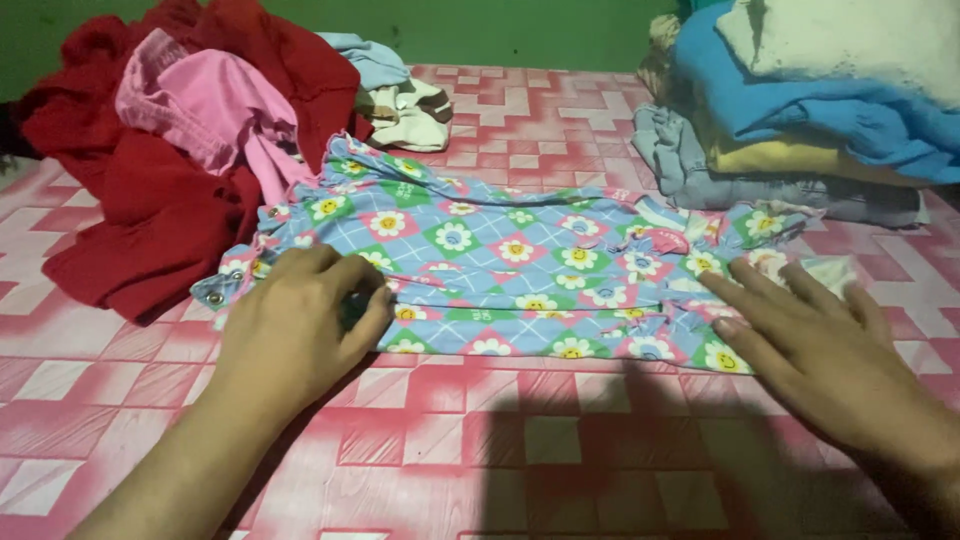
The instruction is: Fold various pieces of clothing and stack them on a bed.
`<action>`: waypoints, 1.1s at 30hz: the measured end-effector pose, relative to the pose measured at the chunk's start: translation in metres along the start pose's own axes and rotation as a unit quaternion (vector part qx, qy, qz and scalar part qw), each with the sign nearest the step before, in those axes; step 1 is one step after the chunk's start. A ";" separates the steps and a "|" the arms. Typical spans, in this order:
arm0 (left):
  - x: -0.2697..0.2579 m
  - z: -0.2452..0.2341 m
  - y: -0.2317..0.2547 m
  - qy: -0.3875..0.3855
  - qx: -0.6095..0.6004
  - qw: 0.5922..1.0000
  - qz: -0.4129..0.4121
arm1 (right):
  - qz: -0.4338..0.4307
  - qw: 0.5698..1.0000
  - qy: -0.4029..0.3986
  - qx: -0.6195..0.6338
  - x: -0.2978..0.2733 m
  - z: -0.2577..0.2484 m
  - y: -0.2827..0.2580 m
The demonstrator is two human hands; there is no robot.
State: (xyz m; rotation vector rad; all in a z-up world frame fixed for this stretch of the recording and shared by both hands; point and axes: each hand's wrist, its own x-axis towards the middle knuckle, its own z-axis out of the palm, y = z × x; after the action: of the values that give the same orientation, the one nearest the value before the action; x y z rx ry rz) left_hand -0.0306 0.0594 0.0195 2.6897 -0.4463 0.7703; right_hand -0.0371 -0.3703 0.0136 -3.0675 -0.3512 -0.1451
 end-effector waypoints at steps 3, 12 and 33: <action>0.001 -0.002 0.003 0.056 0.066 0.996 0.024 | 0.063 0.997 0.031 -0.010 -0.007 0.003 0.008; 0.001 -0.003 0.015 0.022 -0.124 0.969 0.214 | -0.045 0.954 0.240 0.175 -0.020 -0.012 -0.022; 0.023 -0.012 -0.015 -0.014 0.043 0.994 -0.101 | -0.036 0.991 0.129 -0.010 0.006 -0.010 0.004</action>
State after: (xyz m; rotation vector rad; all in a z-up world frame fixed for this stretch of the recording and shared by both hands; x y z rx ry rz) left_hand -0.0119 0.0722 0.0388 2.7742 -0.1458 0.7093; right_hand -0.0314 -0.3733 0.0243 -3.0041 -0.4462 -0.5459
